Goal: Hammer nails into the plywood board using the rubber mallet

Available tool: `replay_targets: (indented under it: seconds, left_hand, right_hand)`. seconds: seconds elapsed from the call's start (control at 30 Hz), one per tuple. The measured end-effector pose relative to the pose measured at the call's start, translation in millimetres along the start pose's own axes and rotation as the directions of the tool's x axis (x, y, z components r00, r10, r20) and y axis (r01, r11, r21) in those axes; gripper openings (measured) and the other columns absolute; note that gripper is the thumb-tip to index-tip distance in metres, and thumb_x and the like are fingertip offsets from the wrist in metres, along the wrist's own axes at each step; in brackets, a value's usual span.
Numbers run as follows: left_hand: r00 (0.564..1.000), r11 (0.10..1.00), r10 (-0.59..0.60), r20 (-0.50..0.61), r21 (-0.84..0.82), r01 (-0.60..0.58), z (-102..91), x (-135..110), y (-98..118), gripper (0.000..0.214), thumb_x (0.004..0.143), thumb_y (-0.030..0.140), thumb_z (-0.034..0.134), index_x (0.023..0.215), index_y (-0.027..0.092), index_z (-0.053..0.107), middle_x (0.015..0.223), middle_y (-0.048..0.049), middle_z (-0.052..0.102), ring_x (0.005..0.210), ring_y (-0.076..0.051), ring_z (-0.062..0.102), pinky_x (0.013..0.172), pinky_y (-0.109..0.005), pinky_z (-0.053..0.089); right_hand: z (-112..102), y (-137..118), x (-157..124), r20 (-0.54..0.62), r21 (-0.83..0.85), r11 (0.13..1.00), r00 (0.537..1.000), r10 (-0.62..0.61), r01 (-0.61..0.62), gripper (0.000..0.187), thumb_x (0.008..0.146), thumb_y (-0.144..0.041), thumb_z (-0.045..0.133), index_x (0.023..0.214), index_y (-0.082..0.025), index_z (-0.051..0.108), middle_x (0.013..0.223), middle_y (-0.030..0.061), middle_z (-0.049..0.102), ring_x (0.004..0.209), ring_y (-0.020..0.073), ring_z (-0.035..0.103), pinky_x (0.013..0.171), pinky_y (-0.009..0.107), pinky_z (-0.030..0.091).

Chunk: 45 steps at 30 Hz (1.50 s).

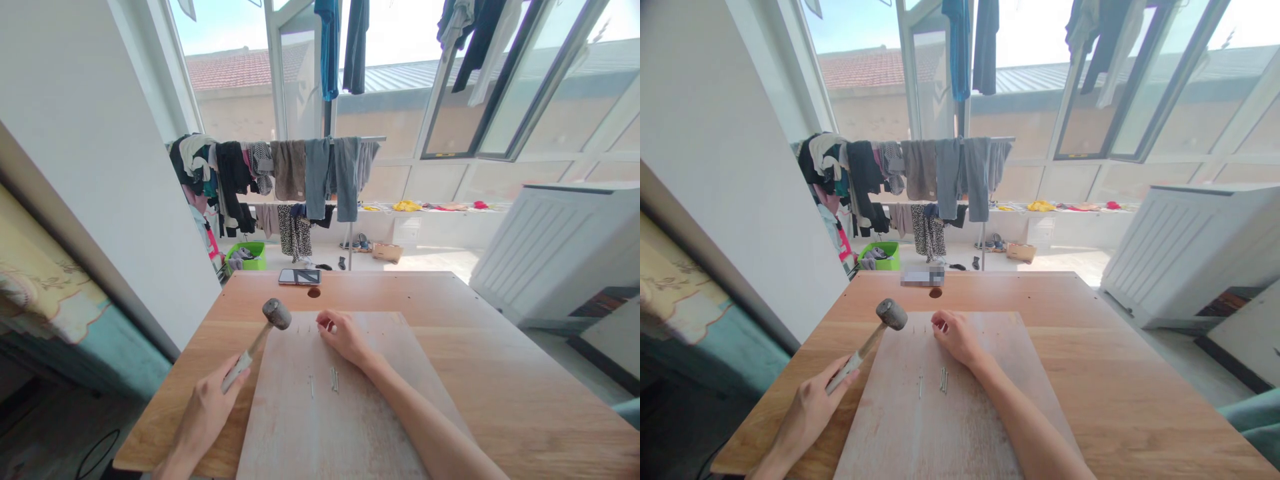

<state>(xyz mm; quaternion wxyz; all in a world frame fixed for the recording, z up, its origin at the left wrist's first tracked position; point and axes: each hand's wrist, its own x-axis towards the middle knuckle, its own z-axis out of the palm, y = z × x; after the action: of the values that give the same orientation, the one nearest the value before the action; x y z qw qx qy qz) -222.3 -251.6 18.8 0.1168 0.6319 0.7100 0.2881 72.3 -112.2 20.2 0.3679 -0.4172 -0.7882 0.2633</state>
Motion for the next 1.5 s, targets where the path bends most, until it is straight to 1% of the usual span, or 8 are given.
replay_targets:
  seconds: [0.37, 0.53, 0.7, 0.87, 1.07, 1.17, 1.33, 1.5]
  left_hand:
    - [0.999, 1.0, 0.023, -0.025, -0.003, -0.023, -1.1, 0, 4, 0.035, 0.09, 0.05, 0.053, 0.111, 0.028, 0.07, 0.1, 0.0002, 0.079, 0.092, -0.02, 0.075, 0.072, -0.018, 0.056]
    - [0.995, 0.996, 0.08, -0.056, -0.034, -0.082, -8.2, -1, 20, 0.04, 0.089, 0.053, 0.054, 0.112, 0.025, 0.071, 0.106, -0.0026, 0.078, 0.096, -0.022, 0.074, 0.076, -0.02, 0.058]
    - [0.982, 0.983, 0.182, 0.053, 0.006, -0.182, -19.2, 6, 52, 0.04, 0.091, 0.049, 0.053, 0.119, 0.026, 0.07, 0.114, -0.0032, 0.076, 0.103, -0.022, 0.072, 0.085, -0.024, 0.056]
    - [0.976, 0.984, 0.144, 0.161, 0.079, -0.158, -12.3, 12, 71, 0.036, 0.091, 0.046, 0.054, 0.12, 0.029, 0.069, 0.119, -0.0014, 0.074, 0.109, -0.023, 0.07, 0.091, -0.028, 0.054]
    - [0.977, 0.988, 0.108, 0.183, 0.086, -0.126, -11.2, 12, 81, 0.036, 0.093, 0.042, 0.052, 0.123, 0.028, 0.067, 0.123, -0.0029, 0.072, 0.112, -0.024, 0.068, 0.094, -0.03, 0.053]
    - [0.979, 0.987, 0.13, 0.158, 0.07, -0.142, -10.2, 8, 77, 0.036, 0.092, 0.043, 0.054, 0.122, 0.029, 0.068, 0.122, -0.0026, 0.072, 0.111, -0.024, 0.068, 0.095, -0.032, 0.053]
    - [0.987, 0.987, 0.154, -0.055, -0.031, -0.156, 2.2, -2, 49, 0.039, 0.092, 0.049, 0.052, 0.118, 0.026, 0.068, 0.115, -0.0045, 0.075, 0.106, -0.024, 0.071, 0.089, -0.03, 0.057]
    - [0.981, 0.993, 0.117, -0.153, 0.006, -0.117, 9.0, -11, 20, 0.043, 0.092, 0.055, 0.049, 0.116, 0.025, 0.069, 0.106, -0.0052, 0.078, 0.096, -0.025, 0.075, 0.078, -0.026, 0.059]
  right_hand:
    - [-1, -1, 1, 0.053, 0.024, 0.998, 0.997, 0.051, -0.052, 0.026, 0.076, -0.016, 0.059, 0.101, -0.024, 0.056, 0.083, -0.0016, 0.069, 0.073, 0.0147, 0.06, 0.073, 0.027, 0.047]
    - [1, 3, 1, 0.04, 0.037, 0.998, 0.998, 0.055, -0.056, 0.032, 0.076, -0.016, 0.06, 0.106, -0.024, 0.054, 0.083, -0.0018, 0.07, 0.075, 0.0155, 0.06, 0.074, 0.028, 0.047]
    - [2, 5, 2, 0.042, 0.054, 0.996, 0.997, 0.067, -0.069, 0.044, 0.075, -0.013, 0.061, 0.117, -0.023, 0.052, 0.082, -0.0025, 0.07, 0.072, 0.0145, 0.06, 0.073, 0.027, 0.046]
    - [4, 9, 1, 0.028, 0.063, 0.997, 0.998, 0.053, -0.055, 0.052, 0.072, -0.012, 0.062, 0.122, -0.024, 0.052, 0.079, -0.003, 0.065, 0.069, 0.0142, 0.059, 0.068, 0.025, 0.045]
    - [5, 11, 1, 0.036, 0.059, 0.997, 0.998, 0.053, -0.055, 0.053, 0.069, -0.01, 0.059, 0.12, -0.024, 0.052, 0.081, -0.0029, 0.064, 0.068, 0.0137, 0.058, 0.065, 0.023, 0.044]
    - [4, 6, 0, 0.038, 0.041, 0.997, 0.997, 0.06, -0.061, 0.053, 0.07, -0.01, 0.059, 0.121, -0.024, 0.052, 0.08, -0.003, 0.064, 0.069, 0.0139, 0.058, 0.067, 0.024, 0.045]
    - [-6, 2, 1, 0.093, 0.079, 0.993, 0.992, 0.083, -0.091, 0.06, 0.073, -0.013, 0.062, 0.129, -0.023, 0.045, 0.088, -0.0008, 0.066, 0.075, 0.0146, 0.06, 0.077, 0.029, 0.048]
    - [-36, -5, -7, 0.187, -0.096, 0.99, 0.974, 0.124, -0.108, 0.024, 0.078, -0.027, 0.066, 0.099, -0.021, 0.057, 0.093, 0.0032, 0.062, 0.08, 0.017, 0.057, 0.074, 0.031, 0.046]
